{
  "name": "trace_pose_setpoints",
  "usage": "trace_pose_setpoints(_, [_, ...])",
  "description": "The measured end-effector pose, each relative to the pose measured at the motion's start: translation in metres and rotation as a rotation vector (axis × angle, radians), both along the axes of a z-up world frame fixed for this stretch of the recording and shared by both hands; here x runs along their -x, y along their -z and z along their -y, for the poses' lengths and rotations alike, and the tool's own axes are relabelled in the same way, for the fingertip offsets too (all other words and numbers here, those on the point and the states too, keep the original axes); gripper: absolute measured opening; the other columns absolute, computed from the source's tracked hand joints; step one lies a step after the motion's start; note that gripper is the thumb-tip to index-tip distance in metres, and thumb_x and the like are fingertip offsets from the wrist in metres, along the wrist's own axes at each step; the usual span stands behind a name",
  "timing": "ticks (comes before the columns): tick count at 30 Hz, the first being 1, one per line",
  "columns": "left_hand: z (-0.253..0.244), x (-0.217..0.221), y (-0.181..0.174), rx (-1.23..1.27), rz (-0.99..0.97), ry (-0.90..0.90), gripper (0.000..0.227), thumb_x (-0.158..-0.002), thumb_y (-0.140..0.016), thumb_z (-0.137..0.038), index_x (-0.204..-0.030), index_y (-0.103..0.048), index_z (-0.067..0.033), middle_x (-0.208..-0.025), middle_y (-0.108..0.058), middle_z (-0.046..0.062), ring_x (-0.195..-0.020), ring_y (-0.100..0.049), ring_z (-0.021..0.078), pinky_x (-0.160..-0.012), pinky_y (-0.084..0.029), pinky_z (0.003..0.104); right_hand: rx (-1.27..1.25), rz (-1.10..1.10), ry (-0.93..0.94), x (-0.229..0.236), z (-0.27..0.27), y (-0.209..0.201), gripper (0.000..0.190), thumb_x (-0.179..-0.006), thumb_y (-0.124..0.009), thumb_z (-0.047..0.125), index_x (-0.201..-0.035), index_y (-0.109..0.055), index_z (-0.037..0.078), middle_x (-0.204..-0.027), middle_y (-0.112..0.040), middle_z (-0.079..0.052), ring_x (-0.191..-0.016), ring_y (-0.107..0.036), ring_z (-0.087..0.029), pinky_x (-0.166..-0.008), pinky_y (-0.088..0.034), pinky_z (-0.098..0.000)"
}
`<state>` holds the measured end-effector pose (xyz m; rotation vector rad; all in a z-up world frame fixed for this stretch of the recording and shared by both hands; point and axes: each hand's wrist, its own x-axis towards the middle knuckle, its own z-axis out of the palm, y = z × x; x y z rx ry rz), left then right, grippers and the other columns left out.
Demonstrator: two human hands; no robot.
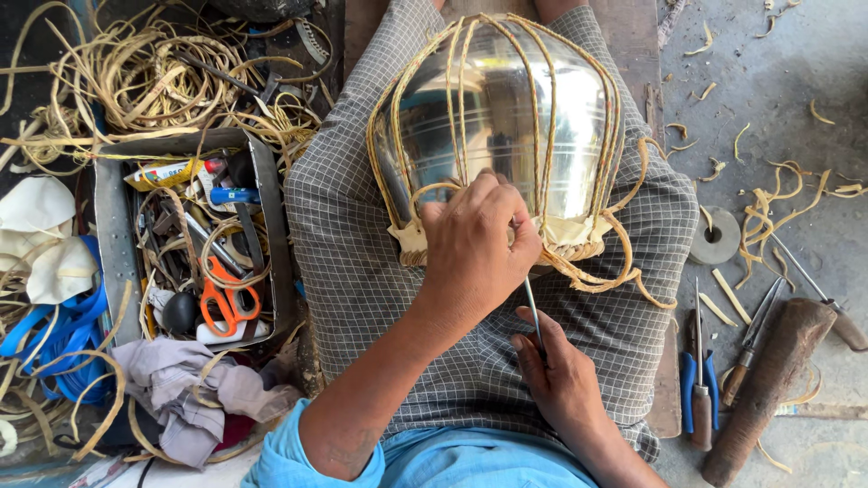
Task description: The person assembles a musical instrument by securing a skin head to a metal drum shell using strips of material and a metal rod, then uses a wooden mallet to tighten the lacing.
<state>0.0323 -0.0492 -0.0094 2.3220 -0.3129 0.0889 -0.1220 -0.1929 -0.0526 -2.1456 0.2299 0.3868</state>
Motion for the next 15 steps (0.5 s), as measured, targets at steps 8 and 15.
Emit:
trace_pose_setpoints(8, [-0.002, 0.009, -0.023, 0.090, 0.254, 0.018, 0.017, -0.083, -0.079, -0.023, -0.092, -0.068, -0.0136, -0.106, -0.057, 0.004, -0.103, -0.055, 0.0251, -0.087, -0.031, 0.046, 0.012, -0.016, -0.040, -0.001, 0.003, -0.015, 0.050, -0.094, -0.065, 0.022, -0.141, -0.053, 0.011, -0.074, -0.071, -0.007, -0.061, -0.069, -0.017, -0.057, -0.056, -0.0326])
trace_pose_setpoints(15, [-0.016, 0.062, -0.018, 0.042, 0.203, -0.043, 0.034, -0.088, -0.080, -0.032, -0.102, -0.063, -0.0050, -0.096, -0.059, 0.008, -0.093, -0.058, 0.0283, -0.082, -0.043, 0.044, -0.277, -0.090, -0.031, 0.002, 0.012, -0.019, 0.041, -0.099, -0.059, 0.017, -0.139, -0.058, 0.009, -0.068, -0.064, -0.003, -0.060, -0.063, -0.012, -0.059, -0.055, -0.0274])
